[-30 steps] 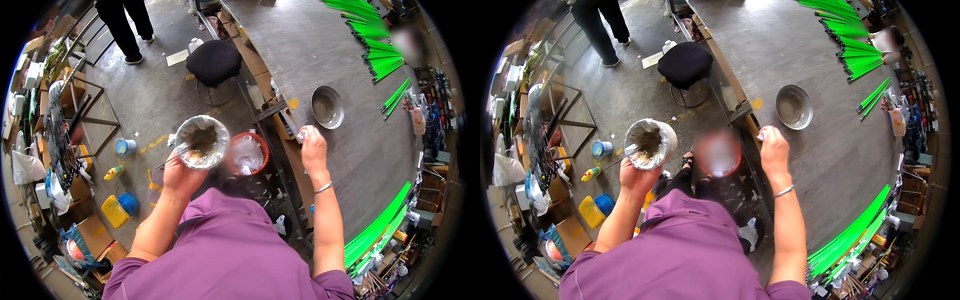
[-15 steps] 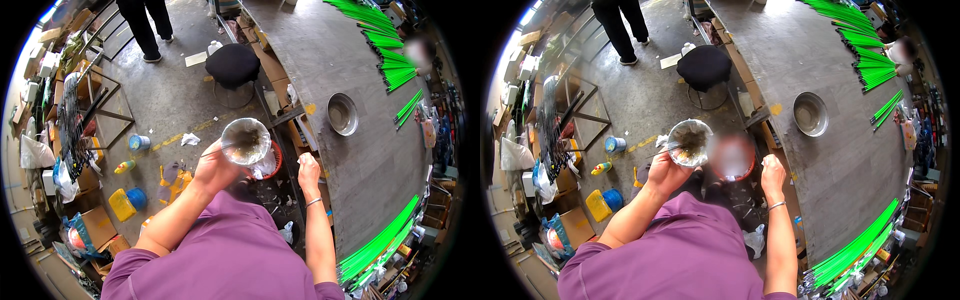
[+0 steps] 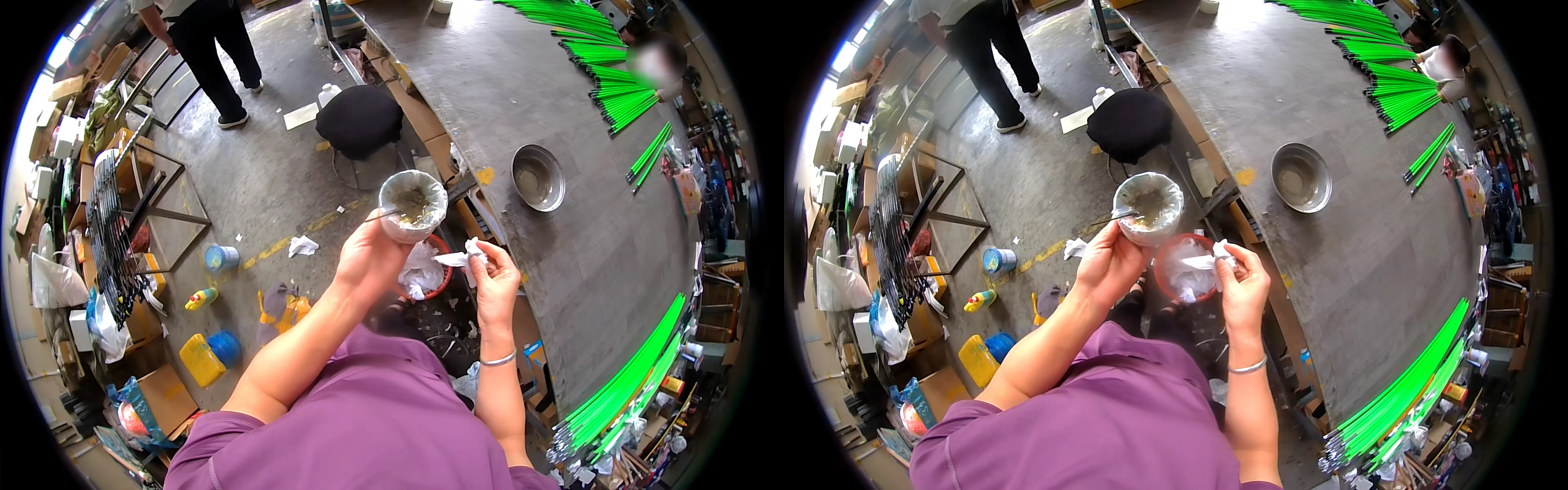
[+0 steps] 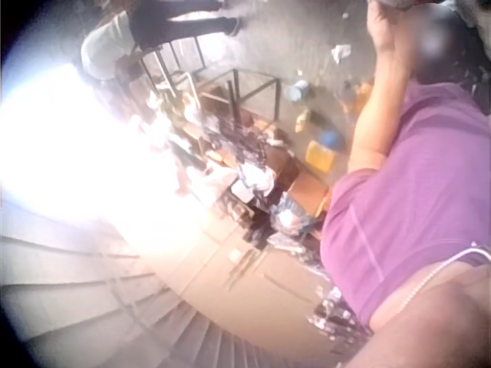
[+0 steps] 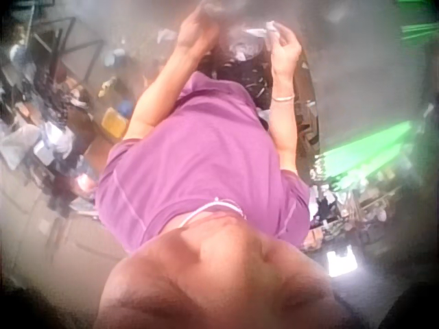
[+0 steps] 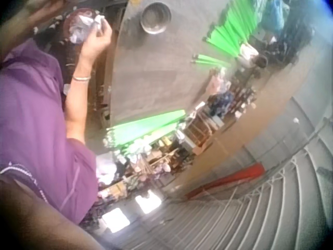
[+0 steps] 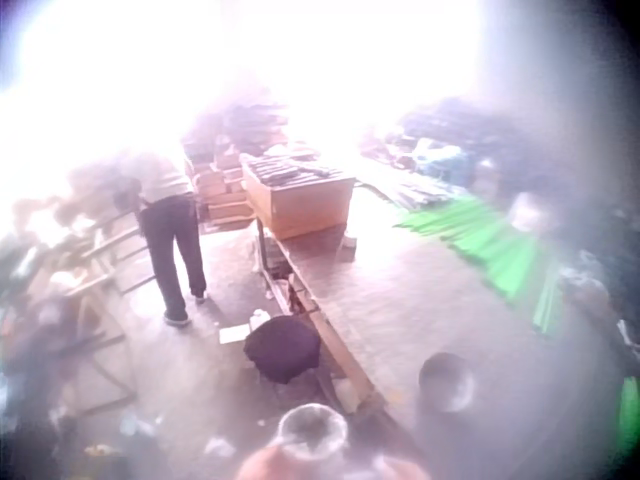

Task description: The person picks up a small cylindrical container and walks through a cluttered workshop. They use a white cloth to wipe the inside of the container and then use a small tool to scrape the interior surface.

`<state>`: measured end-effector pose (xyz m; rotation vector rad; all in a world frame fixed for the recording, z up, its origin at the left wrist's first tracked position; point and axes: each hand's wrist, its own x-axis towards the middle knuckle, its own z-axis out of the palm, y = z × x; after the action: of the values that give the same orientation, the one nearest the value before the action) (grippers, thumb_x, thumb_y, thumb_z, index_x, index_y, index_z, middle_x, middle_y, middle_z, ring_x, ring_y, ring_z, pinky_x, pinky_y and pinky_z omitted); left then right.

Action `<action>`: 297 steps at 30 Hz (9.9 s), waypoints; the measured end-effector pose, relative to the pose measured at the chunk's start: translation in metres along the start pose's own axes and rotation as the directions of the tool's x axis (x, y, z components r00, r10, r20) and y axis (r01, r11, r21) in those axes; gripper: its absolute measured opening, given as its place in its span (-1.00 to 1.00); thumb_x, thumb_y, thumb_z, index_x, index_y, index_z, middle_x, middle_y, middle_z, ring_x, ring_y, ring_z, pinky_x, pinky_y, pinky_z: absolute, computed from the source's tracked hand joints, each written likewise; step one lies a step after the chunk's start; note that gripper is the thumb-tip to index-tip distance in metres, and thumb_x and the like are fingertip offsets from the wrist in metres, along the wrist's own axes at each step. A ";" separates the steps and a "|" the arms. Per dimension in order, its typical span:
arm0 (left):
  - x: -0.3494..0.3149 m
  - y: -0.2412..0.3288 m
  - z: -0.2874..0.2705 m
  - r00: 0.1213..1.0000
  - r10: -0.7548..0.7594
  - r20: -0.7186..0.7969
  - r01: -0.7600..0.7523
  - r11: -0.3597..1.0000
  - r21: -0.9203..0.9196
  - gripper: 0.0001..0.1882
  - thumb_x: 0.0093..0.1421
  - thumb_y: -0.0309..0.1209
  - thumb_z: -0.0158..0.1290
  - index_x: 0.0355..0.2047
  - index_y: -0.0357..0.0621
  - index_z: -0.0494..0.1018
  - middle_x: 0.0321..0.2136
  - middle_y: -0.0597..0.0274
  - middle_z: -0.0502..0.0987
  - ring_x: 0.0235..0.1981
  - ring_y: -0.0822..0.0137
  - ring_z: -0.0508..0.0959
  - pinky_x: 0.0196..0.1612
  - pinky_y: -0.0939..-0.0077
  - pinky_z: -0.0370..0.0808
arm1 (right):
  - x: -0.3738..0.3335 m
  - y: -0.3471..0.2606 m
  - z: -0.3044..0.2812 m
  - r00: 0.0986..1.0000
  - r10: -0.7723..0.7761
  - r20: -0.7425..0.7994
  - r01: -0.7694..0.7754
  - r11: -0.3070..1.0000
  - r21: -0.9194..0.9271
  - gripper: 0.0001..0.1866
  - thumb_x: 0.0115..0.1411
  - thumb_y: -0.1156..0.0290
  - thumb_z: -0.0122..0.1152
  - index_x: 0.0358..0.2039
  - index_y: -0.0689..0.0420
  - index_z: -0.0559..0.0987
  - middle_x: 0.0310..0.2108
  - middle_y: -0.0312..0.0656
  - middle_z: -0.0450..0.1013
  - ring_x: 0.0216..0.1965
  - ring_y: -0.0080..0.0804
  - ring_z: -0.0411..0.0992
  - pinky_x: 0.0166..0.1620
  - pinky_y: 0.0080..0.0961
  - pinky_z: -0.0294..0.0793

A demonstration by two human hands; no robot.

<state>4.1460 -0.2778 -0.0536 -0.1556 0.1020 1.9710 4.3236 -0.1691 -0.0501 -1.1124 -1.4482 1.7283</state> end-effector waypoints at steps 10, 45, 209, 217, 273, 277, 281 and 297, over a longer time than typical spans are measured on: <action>0.008 -0.029 0.005 0.974 -0.034 0.223 0.037 0.999 -0.006 -0.63 0.39 -0.33 -0.31 0.07 -0.30 0.30 0.08 0.07 0.41 0.13 0.24 0.36 0.29 0.26 0.17 | -0.021 -0.028 0.077 0.881 -0.427 -0.204 0.429 0.903 -0.035 -0.79 -0.04 0.62 0.38 -0.39 0.20 0.53 -0.30 -0.23 0.42 -0.25 -0.43 0.41 -0.18 -0.58 0.41; -0.007 -0.041 0.021 0.982 -0.143 -0.122 0.180 0.905 0.385 -0.61 0.24 -0.12 0.05 -0.09 -0.14 0.43 -0.10 0.24 0.50 -0.03 0.36 0.44 0.10 0.33 0.34 | -0.006 -0.034 0.025 0.980 -0.107 -0.165 0.155 0.937 0.314 -0.77 0.26 0.51 0.11 -0.10 0.34 0.49 -0.24 -0.23 0.51 -0.24 -0.58 0.45 -0.09 -0.62 0.43; 0.025 -0.035 0.000 0.983 -0.137 -0.122 0.146 0.987 0.069 -0.73 0.34 -0.41 -0.15 -0.03 -0.26 0.36 0.01 0.12 0.46 0.06 0.22 0.42 0.21 0.18 0.29 | 0.000 0.040 -0.071 0.945 0.126 -0.301 -0.010 0.933 0.359 -0.85 0.27 0.45 0.09 -0.27 0.27 0.55 -0.37 -0.29 0.51 -0.38 -0.60 0.45 -0.31 -0.65 0.44; 0.031 -0.046 0.007 0.960 -0.263 -0.096 0.269 0.962 0.056 -0.71 0.33 -0.42 -0.15 0.04 -0.18 0.32 0.03 0.11 0.43 0.07 0.20 0.42 0.18 0.19 0.33 | 0.003 0.045 -0.074 0.868 0.008 -0.496 -0.021 1.000 -0.021 -0.75 0.28 0.31 0.13 -0.47 0.20 0.54 -0.59 -0.43 0.37 -0.58 -0.74 0.26 -0.53 -0.69 0.22; 0.019 -0.047 0.016 0.977 -0.188 -0.100 0.204 0.959 0.197 -0.83 0.31 -0.34 -0.07 -0.16 -0.14 0.33 -0.12 0.26 0.45 -0.01 0.35 0.39 0.22 0.28 0.21 | -0.017 -0.135 0.032 0.698 -0.509 0.504 0.591 0.012 -0.806 -0.90 -0.15 0.53 0.11 -0.61 0.13 0.36 -0.54 -0.19 0.24 -0.42 -0.26 0.29 -0.35 -0.38 0.33; 0.019 -0.045 0.016 0.975 -0.144 -0.172 0.180 0.959 0.220 -0.81 0.32 -0.31 -0.08 -0.15 -0.13 0.35 -0.14 0.27 0.46 -0.06 0.37 0.42 0.12 0.36 0.28 | -0.025 -0.133 0.021 0.716 -0.511 0.476 0.572 0.039 -0.819 -0.90 -0.15 0.58 0.15 -0.58 0.15 0.42 -0.54 -0.20 0.24 -0.43 -0.26 0.28 -0.38 -0.37 0.31; 0.013 -0.051 0.017 0.975 -0.157 -0.159 0.191 0.954 0.229 -0.74 0.32 -0.24 -0.08 -0.11 -0.12 0.37 -0.13 0.30 0.47 -0.11 0.42 0.44 0.00 0.43 0.37 | -0.005 -0.129 0.019 0.698 -0.574 0.428 0.538 0.027 -0.842 -0.88 -0.15 0.61 0.16 -0.53 0.18 0.46 -0.53 -0.19 0.25 -0.43 -0.25 0.28 -0.37 -0.35 0.33; 0.003 -0.045 0.019 0.968 -0.197 -0.153 0.217 0.967 0.132 -0.82 0.31 -0.31 -0.06 -0.18 -0.13 0.37 -0.15 0.30 0.47 -0.06 0.37 0.42 0.19 0.34 0.25 | -0.017 -0.130 0.017 0.670 -0.613 0.419 0.555 0.038 -0.831 -0.88 -0.16 0.63 0.17 -0.54 0.18 0.47 -0.57 -0.19 0.25 -0.48 -0.24 0.27 -0.44 -0.38 0.34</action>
<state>4.1853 -0.2541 -0.0353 -0.1979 0.3103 1.7348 4.3084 -0.1644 0.0813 -0.7330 -2.4994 0.0713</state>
